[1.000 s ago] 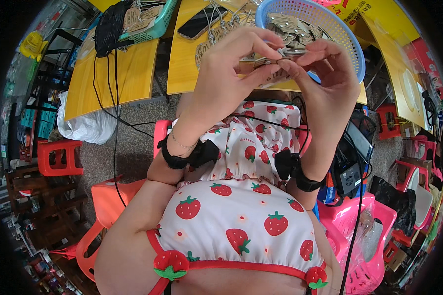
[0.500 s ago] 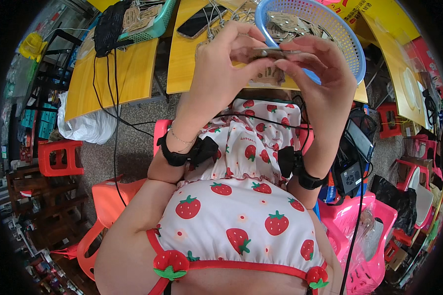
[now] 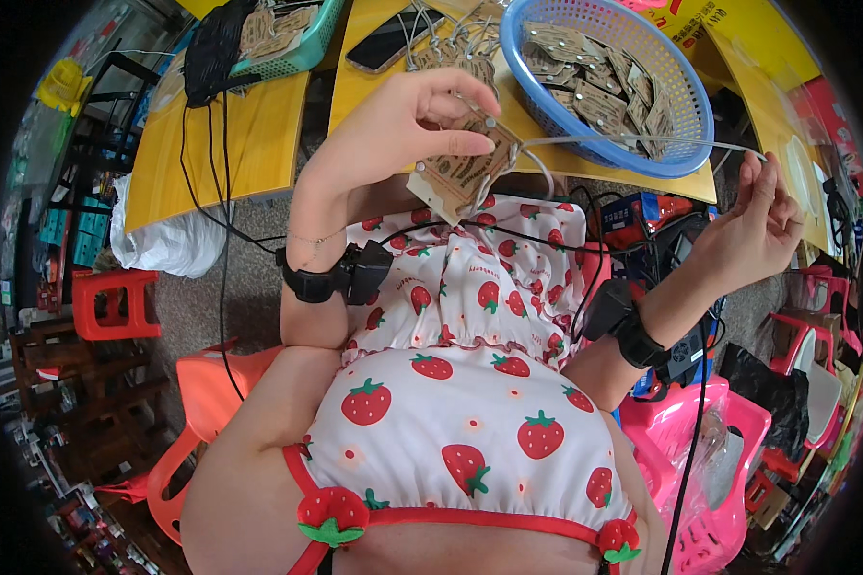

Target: Thread and tie strings or plastic loops through product tags for packaging.

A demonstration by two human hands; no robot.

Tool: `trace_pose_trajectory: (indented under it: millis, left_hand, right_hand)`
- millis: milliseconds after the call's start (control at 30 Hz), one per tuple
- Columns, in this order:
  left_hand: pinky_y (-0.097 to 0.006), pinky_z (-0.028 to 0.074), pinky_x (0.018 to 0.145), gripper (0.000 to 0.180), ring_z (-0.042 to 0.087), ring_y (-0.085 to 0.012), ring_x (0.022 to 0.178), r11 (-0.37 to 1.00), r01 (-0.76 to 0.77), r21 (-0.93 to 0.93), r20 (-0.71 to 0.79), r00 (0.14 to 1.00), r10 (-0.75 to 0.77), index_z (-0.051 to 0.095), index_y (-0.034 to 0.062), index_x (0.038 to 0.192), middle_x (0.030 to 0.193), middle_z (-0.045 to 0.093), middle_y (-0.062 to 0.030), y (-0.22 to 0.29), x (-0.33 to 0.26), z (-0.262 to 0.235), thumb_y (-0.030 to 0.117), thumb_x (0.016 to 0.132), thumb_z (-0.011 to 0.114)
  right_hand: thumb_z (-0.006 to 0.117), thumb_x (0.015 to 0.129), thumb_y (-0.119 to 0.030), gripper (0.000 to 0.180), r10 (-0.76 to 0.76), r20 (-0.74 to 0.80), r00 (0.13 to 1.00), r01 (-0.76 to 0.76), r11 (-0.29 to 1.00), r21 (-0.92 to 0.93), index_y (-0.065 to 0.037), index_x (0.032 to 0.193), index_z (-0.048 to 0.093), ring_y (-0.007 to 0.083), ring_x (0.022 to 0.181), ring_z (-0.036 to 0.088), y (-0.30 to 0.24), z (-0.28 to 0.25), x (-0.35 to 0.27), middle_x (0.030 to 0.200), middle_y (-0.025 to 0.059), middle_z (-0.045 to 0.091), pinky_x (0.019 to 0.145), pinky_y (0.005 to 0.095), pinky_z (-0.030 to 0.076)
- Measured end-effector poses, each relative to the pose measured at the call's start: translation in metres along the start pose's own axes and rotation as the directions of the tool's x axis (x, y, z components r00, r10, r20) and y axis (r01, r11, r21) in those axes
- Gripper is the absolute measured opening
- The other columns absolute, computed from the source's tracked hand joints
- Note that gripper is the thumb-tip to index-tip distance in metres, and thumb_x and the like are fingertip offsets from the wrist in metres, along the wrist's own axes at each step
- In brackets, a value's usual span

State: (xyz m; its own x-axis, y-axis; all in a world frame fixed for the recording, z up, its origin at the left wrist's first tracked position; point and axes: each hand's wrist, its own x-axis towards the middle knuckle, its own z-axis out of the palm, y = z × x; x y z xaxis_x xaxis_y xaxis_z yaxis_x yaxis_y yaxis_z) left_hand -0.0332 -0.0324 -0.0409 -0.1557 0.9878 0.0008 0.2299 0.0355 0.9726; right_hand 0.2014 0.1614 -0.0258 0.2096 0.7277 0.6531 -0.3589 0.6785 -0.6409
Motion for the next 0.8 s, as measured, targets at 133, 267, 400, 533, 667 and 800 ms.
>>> trace_pose_trajectory:
  millis: [133,267,400,533,667,800]
  left_hand:
    - [-0.016,0.039,0.067,0.021,0.05,-0.0017,0.074,0.97,-0.183,-0.159,-0.087,0.981,0.171,0.054,0.0045,0.1,0.079,0.055,0.0055,-0.006,0.004,0.014,0.002,0.083,0.066]
    - [-0.019,0.044,0.071,0.021,0.055,-0.0036,0.082,0.953,-0.287,-0.097,-0.237,0.937,0.258,0.056,0.0013,0.103,0.091,0.063,0.0002,-0.002,0.007,0.018,0.007,0.085,0.065]
    - [-0.021,0.047,0.078,0.03,0.056,-0.0059,0.096,0.92,-0.378,-0.106,-0.369,0.874,0.317,0.054,0.0001,0.114,0.11,0.059,-0.0047,0.004,0.01,0.024,0.004,0.086,0.062]
    - [-0.021,0.049,0.077,0.038,0.056,-0.0085,0.099,0.869,-0.491,-0.067,-0.399,0.811,0.427,0.051,-0.0007,0.116,0.115,0.056,-0.0062,0.009,0.01,0.03,0.0,0.081,0.066]
    - [-0.022,0.051,0.076,0.042,0.06,-0.0112,0.095,0.855,-0.503,-0.127,-0.357,0.827,0.434,0.051,-0.0001,0.116,0.115,0.056,-0.0063,0.008,0.009,0.028,-0.004,0.078,0.068]
    - [-0.023,0.052,0.077,0.041,0.061,-0.0113,0.093,0.879,-0.464,-0.106,-0.351,0.845,0.404,0.051,0.0011,0.115,0.114,0.056,-0.0056,0.011,0.005,0.033,-0.004,0.078,0.068]
  right_hand:
    - [0.059,0.086,0.006,0.011,-0.044,0.026,0.999,0.042,0.998,0.056,0.003,0.09,0.049,0.0233,0.08,0.068,-0.013,0.025,-0.017,0.093,0.0201,0.063,0.069,0.0283,0.057]
    - [0.068,0.078,0.005,0.024,0.006,0.388,0.922,0.012,0.999,-0.043,0.0,0.1,0.06,0.0146,0.084,0.059,-0.021,0.04,-0.035,0.101,0.0088,0.061,0.072,0.0259,0.049]
    - [0.074,0.07,-0.002,0.016,-0.033,0.735,0.677,0.226,0.96,-0.165,-0.001,0.083,0.066,0.0186,0.087,0.06,-0.036,0.05,-0.046,0.103,0.0089,0.062,0.076,0.0295,0.048]
    - [0.079,0.064,-0.008,0.02,0.006,0.761,0.649,0.218,0.957,-0.193,-0.002,0.078,0.067,0.022,0.085,0.062,-0.033,0.06,-0.06,0.101,0.0094,0.062,0.075,0.0302,0.048]
    - [0.075,0.072,-0.01,0.014,0.028,0.723,0.69,0.178,0.962,-0.207,-0.001,0.081,0.068,0.022,0.087,0.062,-0.032,0.064,-0.065,0.099,0.0099,0.062,0.077,0.0299,0.048]
    - [0.071,0.078,-0.01,0.014,0.139,0.667,0.732,0.008,0.977,-0.214,0.001,0.086,0.069,0.0188,0.089,0.061,-0.024,0.062,-0.069,0.1,0.01,0.063,0.078,0.0279,0.047]
